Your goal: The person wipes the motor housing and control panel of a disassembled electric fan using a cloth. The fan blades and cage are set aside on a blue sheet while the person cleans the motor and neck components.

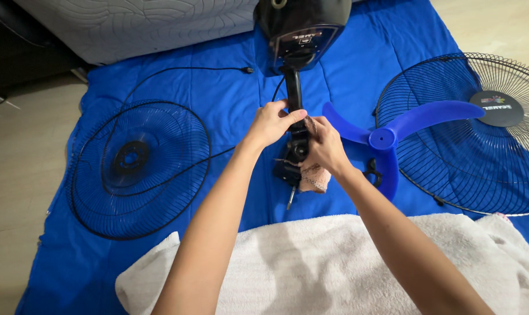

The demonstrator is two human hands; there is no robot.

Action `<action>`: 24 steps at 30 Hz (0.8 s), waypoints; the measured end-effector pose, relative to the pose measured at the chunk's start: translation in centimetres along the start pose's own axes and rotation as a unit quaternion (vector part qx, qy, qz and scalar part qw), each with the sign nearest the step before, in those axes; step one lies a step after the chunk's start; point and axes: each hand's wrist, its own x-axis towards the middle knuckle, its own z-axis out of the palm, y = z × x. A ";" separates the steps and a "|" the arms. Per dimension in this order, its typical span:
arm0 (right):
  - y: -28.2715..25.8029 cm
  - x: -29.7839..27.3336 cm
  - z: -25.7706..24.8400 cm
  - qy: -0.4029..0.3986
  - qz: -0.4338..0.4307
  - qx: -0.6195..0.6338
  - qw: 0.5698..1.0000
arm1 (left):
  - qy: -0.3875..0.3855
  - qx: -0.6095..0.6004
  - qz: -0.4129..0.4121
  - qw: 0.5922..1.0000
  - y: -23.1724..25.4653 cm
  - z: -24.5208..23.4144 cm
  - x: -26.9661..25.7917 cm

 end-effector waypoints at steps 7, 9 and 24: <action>-1.5 -2.9 -1.3 0.034 -0.068 -0.002 0.997 | 0.051 0.014 0.073 0.996 -1.1 0.5 0.2; -2.4 -3.7 -1.9 0.025 -0.075 -0.016 0.997 | 0.042 0.023 0.052 0.997 -1.3 0.6 0.3; -6.6 -2.1 1.2 0.012 -0.113 -0.349 0.930 | 0.005 0.002 0.022 1.000 0.1 1.1 1.2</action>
